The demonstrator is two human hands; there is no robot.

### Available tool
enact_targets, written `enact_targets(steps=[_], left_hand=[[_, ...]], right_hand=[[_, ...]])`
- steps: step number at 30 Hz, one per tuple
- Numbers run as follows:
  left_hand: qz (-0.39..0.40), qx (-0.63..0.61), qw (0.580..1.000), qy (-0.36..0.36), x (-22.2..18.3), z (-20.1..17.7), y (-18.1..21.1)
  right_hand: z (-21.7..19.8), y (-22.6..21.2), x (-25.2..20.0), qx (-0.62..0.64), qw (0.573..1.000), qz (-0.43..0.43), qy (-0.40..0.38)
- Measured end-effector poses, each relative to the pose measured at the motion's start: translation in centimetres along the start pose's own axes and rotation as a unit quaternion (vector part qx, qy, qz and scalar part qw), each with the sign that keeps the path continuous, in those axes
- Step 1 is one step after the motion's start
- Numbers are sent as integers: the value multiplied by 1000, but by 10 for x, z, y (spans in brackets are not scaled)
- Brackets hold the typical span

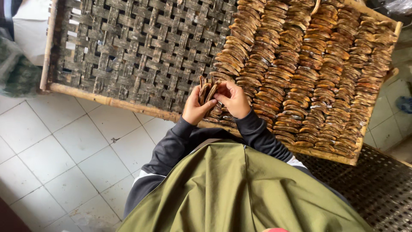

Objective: The person picks up and arranges dried banana slices onto woven bamboo trays by hand, then lifts and places the filled trays onto a wooden storage rack.

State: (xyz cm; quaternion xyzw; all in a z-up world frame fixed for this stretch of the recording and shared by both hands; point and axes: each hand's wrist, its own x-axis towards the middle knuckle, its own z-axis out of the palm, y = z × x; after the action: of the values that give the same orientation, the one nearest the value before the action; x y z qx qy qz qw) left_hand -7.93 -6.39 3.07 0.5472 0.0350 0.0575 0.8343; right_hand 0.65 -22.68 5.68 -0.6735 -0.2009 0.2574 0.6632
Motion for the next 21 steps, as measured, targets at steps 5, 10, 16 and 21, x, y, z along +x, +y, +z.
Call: enact_targets(steps=[5,10,16,21], left_hand=[[-18,-4,997,70,-28,30,-4],[-8,-66,987,147,-55,40,12],[-58,-126,953,271,-68,-8,29],[-20,-99,959,264,-63,-53,13]], right_hand=[[2,-3,-30,33,999,-4,20],[14,-10,-44,91,995,27,12],[-10,-10,-33,138,987,72,46],[-26,6,0,197,979,-13,60]])
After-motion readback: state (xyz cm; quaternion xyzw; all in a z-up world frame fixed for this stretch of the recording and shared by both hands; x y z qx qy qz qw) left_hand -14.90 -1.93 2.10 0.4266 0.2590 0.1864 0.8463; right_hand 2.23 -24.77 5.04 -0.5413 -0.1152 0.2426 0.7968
